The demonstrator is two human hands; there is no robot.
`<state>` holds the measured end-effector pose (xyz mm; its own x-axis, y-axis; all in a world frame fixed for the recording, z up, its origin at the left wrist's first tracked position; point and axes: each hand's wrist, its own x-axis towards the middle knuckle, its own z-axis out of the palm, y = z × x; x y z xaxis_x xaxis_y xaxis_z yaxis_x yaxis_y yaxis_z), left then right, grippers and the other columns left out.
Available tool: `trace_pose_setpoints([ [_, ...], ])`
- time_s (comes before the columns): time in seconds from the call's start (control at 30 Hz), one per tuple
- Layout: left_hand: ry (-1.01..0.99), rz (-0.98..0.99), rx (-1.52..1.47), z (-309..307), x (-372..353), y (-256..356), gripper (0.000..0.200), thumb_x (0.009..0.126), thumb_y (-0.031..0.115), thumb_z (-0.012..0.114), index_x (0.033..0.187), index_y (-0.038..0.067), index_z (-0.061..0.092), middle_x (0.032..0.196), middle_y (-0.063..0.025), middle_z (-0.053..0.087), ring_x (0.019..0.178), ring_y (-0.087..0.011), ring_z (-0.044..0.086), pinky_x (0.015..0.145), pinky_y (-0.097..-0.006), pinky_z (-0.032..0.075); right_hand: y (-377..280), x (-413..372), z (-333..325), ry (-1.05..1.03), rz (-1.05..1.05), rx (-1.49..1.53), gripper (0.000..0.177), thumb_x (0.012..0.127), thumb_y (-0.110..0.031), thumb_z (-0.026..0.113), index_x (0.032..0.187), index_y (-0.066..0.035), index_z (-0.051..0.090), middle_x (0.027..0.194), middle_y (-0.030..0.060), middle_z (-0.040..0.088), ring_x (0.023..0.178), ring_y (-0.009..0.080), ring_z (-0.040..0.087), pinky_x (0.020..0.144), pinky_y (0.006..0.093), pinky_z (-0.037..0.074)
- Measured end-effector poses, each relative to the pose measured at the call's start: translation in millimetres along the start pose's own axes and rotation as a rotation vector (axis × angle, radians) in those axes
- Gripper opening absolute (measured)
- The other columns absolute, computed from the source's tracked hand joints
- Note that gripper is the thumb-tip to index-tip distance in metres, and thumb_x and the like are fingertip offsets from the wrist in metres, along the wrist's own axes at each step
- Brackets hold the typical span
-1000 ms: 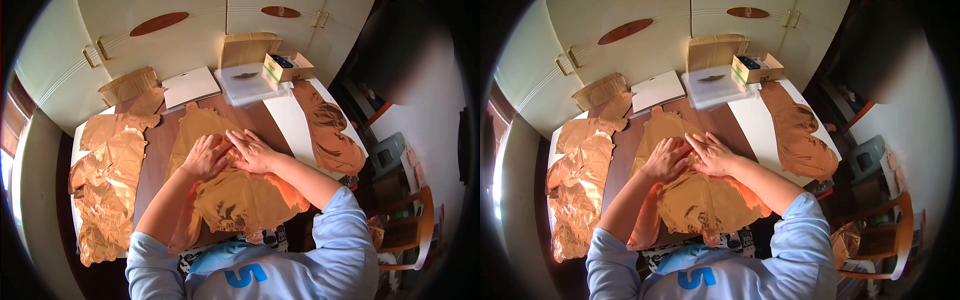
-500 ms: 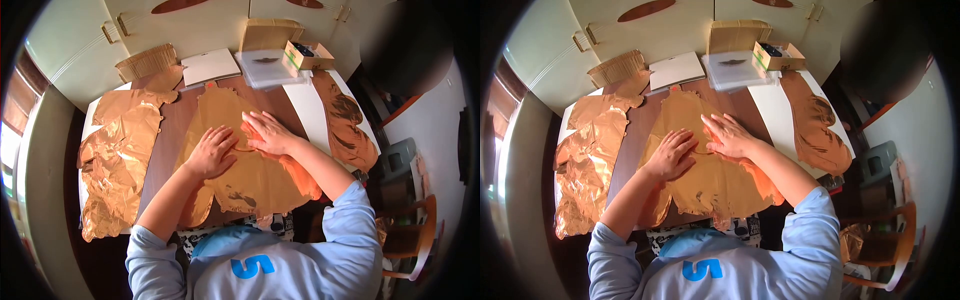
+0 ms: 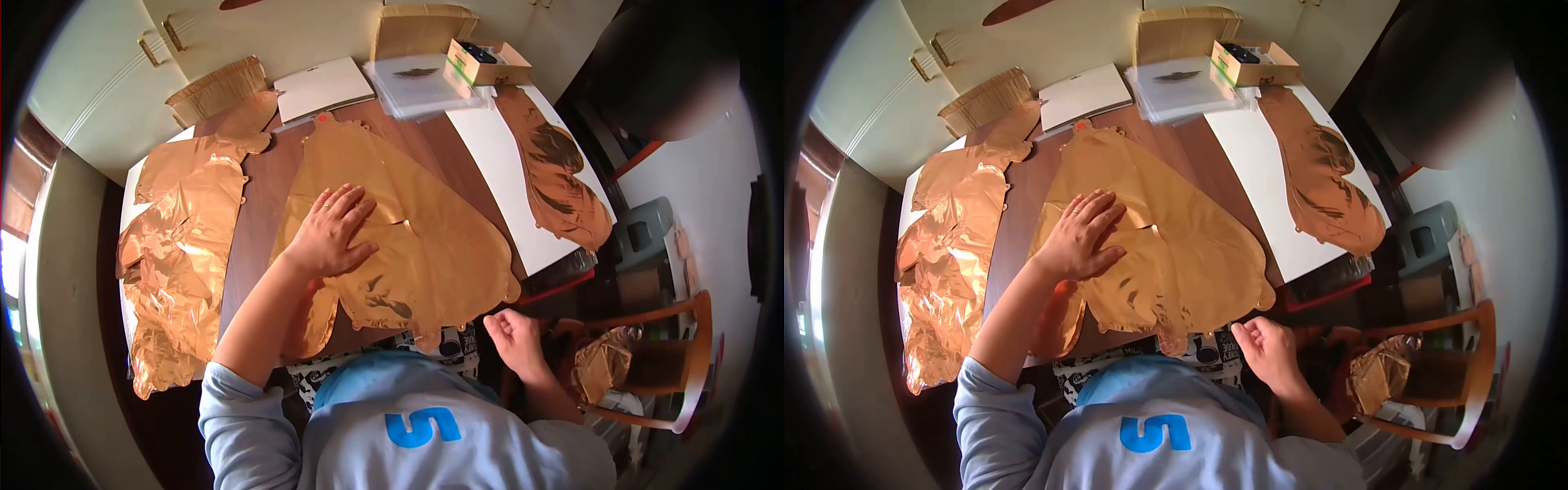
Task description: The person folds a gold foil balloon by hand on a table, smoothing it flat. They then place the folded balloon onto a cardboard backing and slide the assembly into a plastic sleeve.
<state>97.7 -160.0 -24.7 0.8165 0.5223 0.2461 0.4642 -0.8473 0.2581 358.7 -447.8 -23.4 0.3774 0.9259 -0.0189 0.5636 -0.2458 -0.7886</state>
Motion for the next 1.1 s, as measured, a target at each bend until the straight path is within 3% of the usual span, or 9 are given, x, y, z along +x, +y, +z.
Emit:
trace_pose_setpoints([
  [0.2, 0.011, -0.003, -0.025, 5.0, -1.8, -0.4, 0.068, 0.087, 0.048, 0.064, 0.141, 0.009, 0.049, 0.148, -0.0187, 0.044, 0.143, -0.0372, 0.035, 0.118, -0.0528, 0.026, 4.7, 4.2, 31.9, -0.099, 0.552, 0.946, 0.032, 0.094, -0.029, 0.070, 0.097, 0.003, 0.068, 0.082, 0.0117, 0.070, 0.069, 0.0158, 0.069, 0.058, 0.0253, 0.052],
  [0.43, 0.013, -0.018, -0.022, 3.3, -5.0, 3.7, 0.068, 0.087, 0.045, 0.065, 0.141, 0.008, 0.050, 0.148, -0.0199, 0.044, 0.142, -0.0391, 0.034, 0.117, -0.0540, 0.027, -21.7, 13.0, 39.5, -0.008, 0.284, 0.794, 0.025, 0.094, -0.022, 0.070, 0.098, 0.003, 0.068, 0.079, 0.0053, 0.068, 0.065, 0.0123, 0.067, 0.054, 0.0238, 0.053],
  [0.63, 0.019, -0.022, -0.027, 6.6, -6.0, 2.0, 0.069, 0.087, 0.048, 0.064, 0.142, 0.008, 0.050, 0.149, -0.0199, 0.043, 0.143, -0.0388, 0.033, 0.117, -0.0534, 0.026, -19.5, 19.5, 34.3, 0.030, 0.282, 0.550, 0.024, 0.096, -0.021, 0.068, 0.095, 0.003, 0.070, 0.071, 0.0014, 0.066, 0.057, 0.0091, 0.062, 0.054, 0.0237, 0.054],
  [0.67, 0.015, -0.024, -0.022, 6.8, -6.3, 1.9, 0.069, 0.088, 0.048, 0.063, 0.142, 0.008, 0.049, 0.149, -0.0198, 0.042, 0.143, -0.0383, 0.033, 0.118, -0.0529, 0.025, -27.3, 20.9, 38.1, 0.097, 0.247, 0.570, 0.021, 0.094, -0.019, 0.069, 0.086, 0.000, 0.069, 0.067, 0.0032, 0.066, 0.056, 0.0094, 0.062, 0.051, 0.0262, 0.051],
  [0.77, 0.007, -0.033, -0.005, 7.2, -6.4, 2.8, 0.069, 0.089, 0.050, 0.061, 0.143, 0.009, 0.048, 0.150, -0.0193, 0.042, 0.144, -0.0373, 0.033, 0.119, -0.0518, 0.024, -36.2, 15.7, 41.9, 0.271, -0.139, 0.117, 0.014, 0.089, -0.014, 0.073, 0.083, -0.002, 0.068, 0.063, 0.0063, 0.063, 0.052, 0.0160, 0.062, 0.049, 0.0312, 0.048],
  [0.83, 0.009, -0.038, 0.010, 7.1, -6.3, 3.9, 0.069, 0.089, 0.051, 0.060, 0.143, 0.009, 0.047, 0.150, -0.0189, 0.042, 0.144, -0.0370, 0.033, 0.119, -0.0515, 0.024, -44.0, 16.5, 42.5, 0.385, -0.518, -0.140, 0.013, 0.078, -0.005, 0.074, 0.088, -0.006, 0.068, 0.072, 0.0066, 0.064, 0.063, 0.0293, 0.061, 0.061, 0.0397, 0.049],
  [0.9, 0.008, -0.036, 0.009, 6.9, -6.3, 3.5, 0.070, 0.089, 0.051, 0.060, 0.144, 0.010, 0.047, 0.150, -0.0184, 0.042, 0.144, -0.0367, 0.033, 0.119, -0.0513, 0.024, -48.6, 19.0, 45.6, 0.357, -0.708, -0.291, 0.020, 0.074, -0.005, 0.074, 0.093, -0.007, 0.066, 0.087, 0.0060, 0.066, 0.076, 0.0286, 0.063, 0.070, 0.0409, 0.048],
  [0.97, 0.010, -0.034, 0.004, 6.4, -6.1, 3.9, 0.070, 0.089, 0.052, 0.060, 0.144, 0.010, 0.047, 0.150, -0.0181, 0.042, 0.144, -0.0365, 0.033, 0.119, -0.0511, 0.023, -58.5, 19.7, 44.5, 0.225, -0.804, -0.315, 0.027, 0.072, -0.007, 0.073, 0.098, -0.007, 0.063, 0.103, 0.0072, 0.065, 0.089, 0.0275, 0.063, 0.081, 0.0450, 0.046],
  [1.1, 0.014, -0.035, 0.011, 5.4, -6.8, 5.5, 0.070, 0.089, 0.053, 0.060, 0.143, 0.010, 0.048, 0.149, -0.0176, 0.043, 0.144, -0.0364, 0.033, 0.119, -0.0512, 0.024, -63.8, 24.9, 50.0, 0.155, -0.779, -0.225, 0.026, 0.076, -0.007, 0.073, 0.100, -0.007, 0.063, 0.101, 0.0073, 0.067, 0.090, 0.0279, 0.065, 0.084, 0.0439, 0.049],
])
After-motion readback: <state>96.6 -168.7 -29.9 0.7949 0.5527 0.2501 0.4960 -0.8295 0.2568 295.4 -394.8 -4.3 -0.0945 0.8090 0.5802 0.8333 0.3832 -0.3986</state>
